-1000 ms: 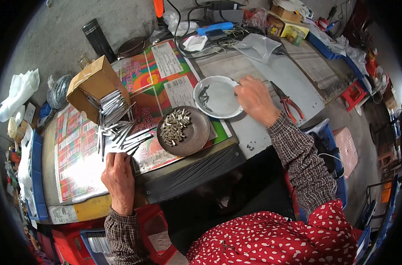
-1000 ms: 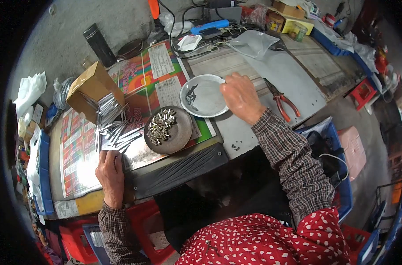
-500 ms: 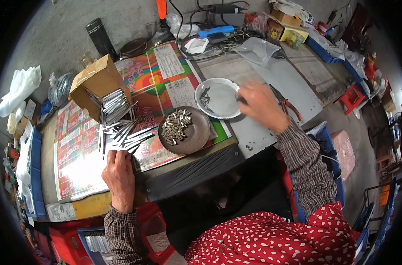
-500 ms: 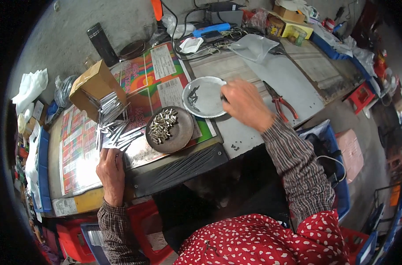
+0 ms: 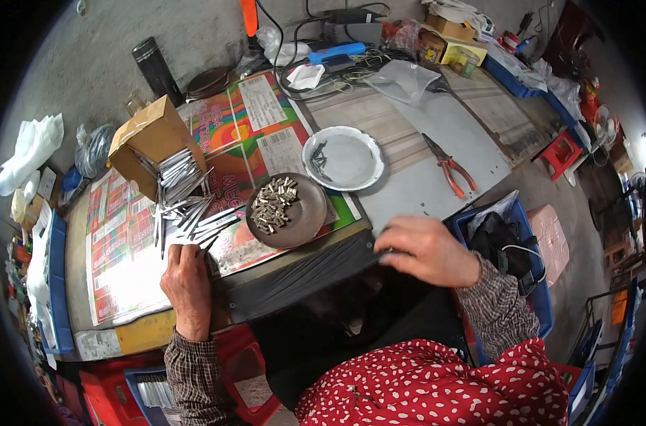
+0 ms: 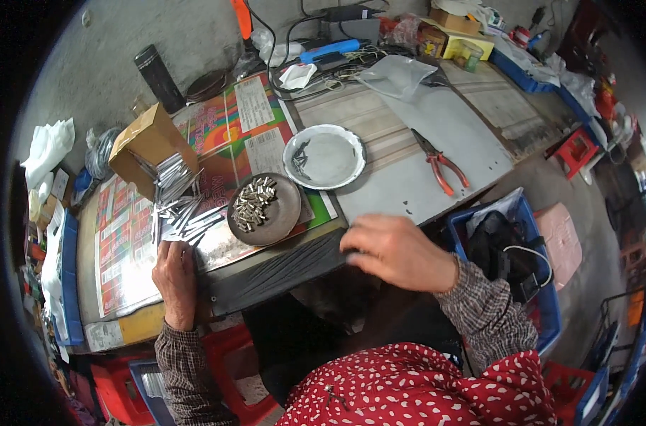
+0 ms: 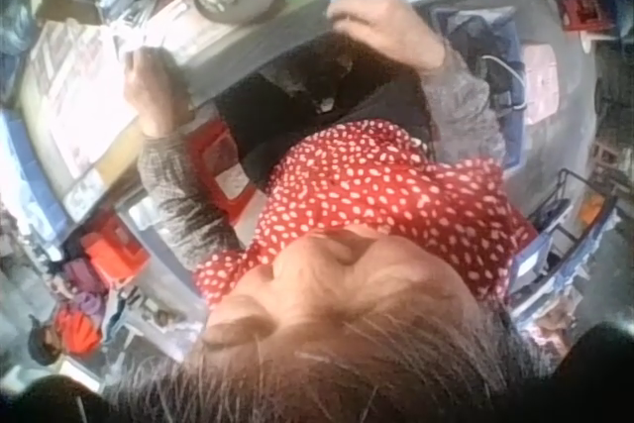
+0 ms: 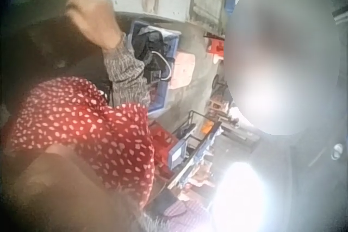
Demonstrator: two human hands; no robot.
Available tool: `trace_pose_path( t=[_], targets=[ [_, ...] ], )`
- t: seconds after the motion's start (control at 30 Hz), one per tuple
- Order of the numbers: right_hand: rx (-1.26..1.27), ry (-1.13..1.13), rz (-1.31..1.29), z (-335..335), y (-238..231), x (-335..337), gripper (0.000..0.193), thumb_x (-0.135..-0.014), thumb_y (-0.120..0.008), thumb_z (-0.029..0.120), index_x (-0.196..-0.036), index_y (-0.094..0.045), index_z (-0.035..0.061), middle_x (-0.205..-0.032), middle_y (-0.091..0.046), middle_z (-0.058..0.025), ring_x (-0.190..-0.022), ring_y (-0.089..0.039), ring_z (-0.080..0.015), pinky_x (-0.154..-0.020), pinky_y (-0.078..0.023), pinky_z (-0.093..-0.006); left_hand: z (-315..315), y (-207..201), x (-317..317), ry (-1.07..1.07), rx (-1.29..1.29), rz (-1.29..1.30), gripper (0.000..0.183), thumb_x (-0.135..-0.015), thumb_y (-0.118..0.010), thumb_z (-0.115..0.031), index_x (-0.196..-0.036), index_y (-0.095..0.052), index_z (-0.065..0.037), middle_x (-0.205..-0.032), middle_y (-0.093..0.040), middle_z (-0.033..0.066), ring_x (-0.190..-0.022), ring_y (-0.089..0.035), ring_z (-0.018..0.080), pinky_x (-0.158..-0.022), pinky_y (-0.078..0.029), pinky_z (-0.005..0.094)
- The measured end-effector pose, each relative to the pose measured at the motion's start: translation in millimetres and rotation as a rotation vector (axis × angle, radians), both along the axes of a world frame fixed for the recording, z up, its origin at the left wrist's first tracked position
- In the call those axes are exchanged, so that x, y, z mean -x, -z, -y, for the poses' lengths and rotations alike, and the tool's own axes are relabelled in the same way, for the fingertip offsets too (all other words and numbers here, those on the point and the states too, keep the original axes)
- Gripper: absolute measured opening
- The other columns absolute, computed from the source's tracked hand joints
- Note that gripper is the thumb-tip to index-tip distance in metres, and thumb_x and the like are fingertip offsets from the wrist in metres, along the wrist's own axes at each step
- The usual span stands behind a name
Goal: The person assembles small metal pins into plastic housings by hand at a workbench.
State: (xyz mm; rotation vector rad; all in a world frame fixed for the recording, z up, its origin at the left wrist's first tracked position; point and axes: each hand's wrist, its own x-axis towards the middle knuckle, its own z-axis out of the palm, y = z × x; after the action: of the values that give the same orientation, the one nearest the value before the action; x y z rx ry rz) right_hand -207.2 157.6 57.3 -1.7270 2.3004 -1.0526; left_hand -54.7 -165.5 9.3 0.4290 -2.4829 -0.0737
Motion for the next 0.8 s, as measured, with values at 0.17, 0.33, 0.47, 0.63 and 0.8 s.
trace_pose_path(
  t=[0.17, 0.33, 0.47, 0.63, 0.8],
  targets=[
    [-0.006, 0.292, -0.321, 12, 2, 51, 0.013, -0.075, -0.062, 0.006, -0.086, -0.059, 0.001, -0.083, -0.057, -0.0118, -0.083, -0.055, -0.0311, -0.07, -0.044, -0.0389, -2, -1, 2, 0.023, -0.014, -0.016, 0.009, -0.079, -0.061, -0.003, -0.086, -0.055, -0.004, -0.083, -0.053, 0.0105, -0.066, -0.057, 0.0317, -0.053, -0.043, 0.0384],
    [-0.028, 0.412, -0.527, 33, 21, 97, 0.007, -0.073, -0.059, 0.004, -0.079, -0.058, 0.0017, -0.081, -0.054, -0.0116, -0.084, -0.053, -0.03, -0.069, -0.044, -0.0402, -4, -5, 0, 0.058, -0.034, -0.038, 0.007, -0.081, -0.06, -0.003, -0.085, -0.054, -0.003, -0.083, -0.053, 0.0108, -0.066, -0.057, 0.0311, -0.053, -0.043, 0.038],
    [-0.036, 0.372, -0.641, 44, 28, 116, 0.009, -0.075, -0.052, 0.009, -0.068, -0.052, 0.003, -0.075, -0.049, -0.0115, -0.081, -0.049, -0.03, -0.066, -0.042, -0.0418, -4, -3, 1, 0.043, -0.048, -0.03, 0.007, -0.081, -0.059, -0.004, -0.086, -0.054, -0.003, -0.082, -0.053, 0.0108, -0.066, -0.056, 0.0308, -0.053, -0.043, 0.038],
    [-0.056, 0.239, -0.679, 50, 32, 134, 0.023, -0.081, -0.043, 0.021, -0.066, -0.049, 0.005, -0.077, -0.047, -0.0107, -0.083, -0.047, -0.0296, -0.065, -0.038, -0.0401, -2, -1, 0, 0.033, -0.071, -0.024, 0.007, -0.081, -0.06, -0.004, -0.085, -0.054, -0.003, -0.082, -0.053, 0.0104, -0.066, -0.056, 0.0299, -0.053, -0.043, 0.0375],
    [-0.055, 0.192, -0.645, 53, 36, 143, 0.019, -0.078, -0.048, 0.02, -0.067, -0.05, 0.0048, -0.079, -0.05, -0.0108, -0.085, -0.048, -0.0298, -0.066, -0.039, -0.0407, -1, -2, 1, 0.037, -0.052, -0.045, 0.008, -0.081, -0.06, -0.003, -0.086, -0.054, -0.004, -0.082, -0.053, 0.0103, -0.066, -0.057, 0.0303, -0.053, -0.044, 0.0372]
  ],
)
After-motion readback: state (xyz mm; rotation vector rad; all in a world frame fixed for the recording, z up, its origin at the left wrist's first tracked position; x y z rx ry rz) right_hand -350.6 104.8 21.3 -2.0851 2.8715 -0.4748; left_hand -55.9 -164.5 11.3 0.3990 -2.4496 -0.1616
